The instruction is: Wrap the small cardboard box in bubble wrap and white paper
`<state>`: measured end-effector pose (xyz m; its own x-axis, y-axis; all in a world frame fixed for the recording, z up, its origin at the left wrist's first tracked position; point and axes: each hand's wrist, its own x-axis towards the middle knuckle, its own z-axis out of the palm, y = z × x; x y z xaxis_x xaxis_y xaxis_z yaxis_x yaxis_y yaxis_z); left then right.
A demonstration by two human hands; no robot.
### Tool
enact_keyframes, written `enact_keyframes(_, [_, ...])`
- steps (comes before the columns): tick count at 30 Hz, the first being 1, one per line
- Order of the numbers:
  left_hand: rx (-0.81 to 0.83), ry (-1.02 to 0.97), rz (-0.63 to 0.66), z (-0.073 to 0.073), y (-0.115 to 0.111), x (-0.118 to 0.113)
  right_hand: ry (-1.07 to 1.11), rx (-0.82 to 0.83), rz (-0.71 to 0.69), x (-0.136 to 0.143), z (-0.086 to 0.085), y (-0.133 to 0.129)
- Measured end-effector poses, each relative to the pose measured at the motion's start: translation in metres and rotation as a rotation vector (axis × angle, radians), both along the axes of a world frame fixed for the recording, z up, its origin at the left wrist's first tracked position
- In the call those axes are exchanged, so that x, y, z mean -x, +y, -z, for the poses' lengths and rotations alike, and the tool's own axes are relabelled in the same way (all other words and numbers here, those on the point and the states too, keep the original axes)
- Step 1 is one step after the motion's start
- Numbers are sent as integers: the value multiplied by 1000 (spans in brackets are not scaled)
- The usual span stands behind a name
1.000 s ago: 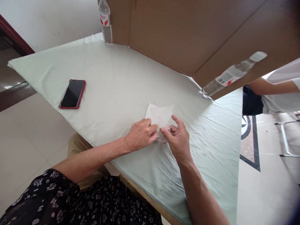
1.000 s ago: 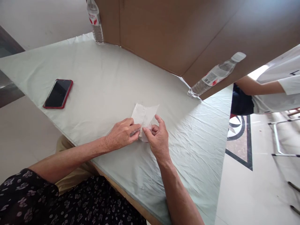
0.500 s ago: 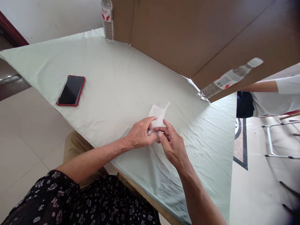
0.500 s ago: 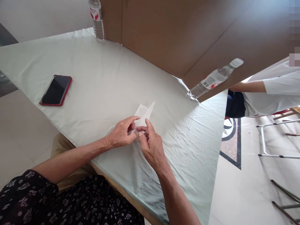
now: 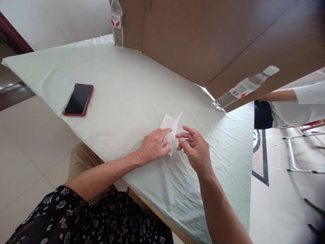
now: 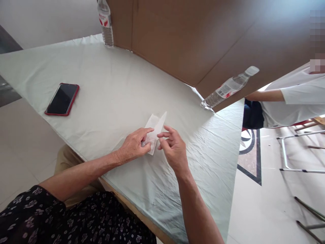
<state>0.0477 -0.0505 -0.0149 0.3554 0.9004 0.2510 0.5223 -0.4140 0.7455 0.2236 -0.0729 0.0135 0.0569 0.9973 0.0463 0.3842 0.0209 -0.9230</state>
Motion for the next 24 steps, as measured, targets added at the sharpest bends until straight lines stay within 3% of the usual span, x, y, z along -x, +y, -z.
enact_keyframes(3, [-50, 66, 23, -1, -1, 1, 67, 133, 162, -8, 7, 7])
enact_keyframes(7, [-147, 141, 41, -1, -2, 2, 144, 335, 135, -7, 13, 26])
enact_keyframes(14, [-241, 258, 24, 1, -2, 1, 136, 328, 49, 5, 16, 59])
enact_keyframes(19, [-191, 306, 24, -2, -2, 1, 142, 323, -9, 5, 17, 71])
enact_keyframes(24, [-96, 256, -7, -5, -1, -1, 175, 210, -31, 9, 23, 69])
